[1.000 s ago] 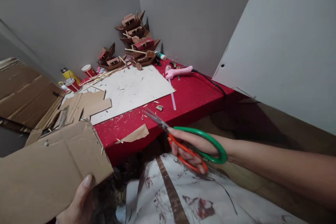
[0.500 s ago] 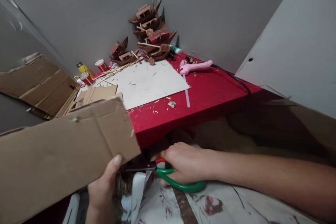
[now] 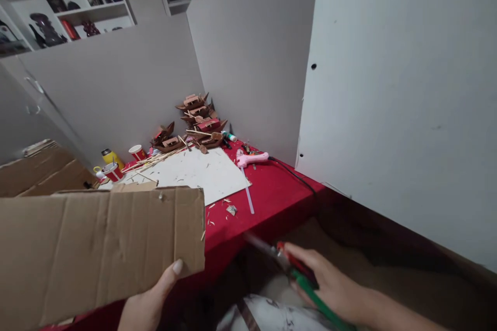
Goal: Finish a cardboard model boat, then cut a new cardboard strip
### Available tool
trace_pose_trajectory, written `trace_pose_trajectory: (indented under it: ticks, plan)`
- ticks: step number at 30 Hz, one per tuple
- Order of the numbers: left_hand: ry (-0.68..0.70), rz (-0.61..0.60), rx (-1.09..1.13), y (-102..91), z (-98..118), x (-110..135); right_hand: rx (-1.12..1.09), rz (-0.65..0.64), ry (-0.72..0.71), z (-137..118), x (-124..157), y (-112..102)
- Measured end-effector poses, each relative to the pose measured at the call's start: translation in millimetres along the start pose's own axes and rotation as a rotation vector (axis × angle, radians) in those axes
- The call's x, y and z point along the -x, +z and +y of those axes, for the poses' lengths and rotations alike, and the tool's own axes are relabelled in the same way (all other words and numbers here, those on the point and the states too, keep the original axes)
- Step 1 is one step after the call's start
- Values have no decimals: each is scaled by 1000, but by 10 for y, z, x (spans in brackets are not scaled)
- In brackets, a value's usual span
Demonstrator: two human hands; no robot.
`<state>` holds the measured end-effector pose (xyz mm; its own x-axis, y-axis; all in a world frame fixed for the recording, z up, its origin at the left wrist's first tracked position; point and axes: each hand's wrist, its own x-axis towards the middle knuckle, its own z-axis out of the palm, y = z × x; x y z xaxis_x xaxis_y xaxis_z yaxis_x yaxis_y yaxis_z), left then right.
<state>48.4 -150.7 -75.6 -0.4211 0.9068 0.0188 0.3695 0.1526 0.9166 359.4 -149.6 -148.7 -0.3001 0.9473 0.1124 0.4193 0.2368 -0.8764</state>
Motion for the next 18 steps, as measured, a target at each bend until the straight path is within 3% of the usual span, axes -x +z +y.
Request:
trace_pose_trajectory:
  ticks: [3, 6, 10, 12, 14, 16, 18]
  plan:
    - [31, -230, -66, 7, -3, 2, -235, 166, -21, -74, -102, -139]
    - [61, -656, -125, 169, 78, 38, -469, 217, -72, -246, -245, -232]
    - [136, -1131, -54, 456, 210, 59, -436, 180, -23, -456, -298, -265]
    - [214, -1242, -45, 561, 266, 47, -362, 129, 52, -515, -270, -276]
    - [266, -1266, -26, 619, 319, 26, -309, 132, 101, -538, -225, -326]
    - [271, -1266, 36, 636, 377, -2, -244, 240, 119, -508, -170, -441]
    - [278, -1239, 98, 637, 438, -50, -128, 434, 114, -409, -102, -622]
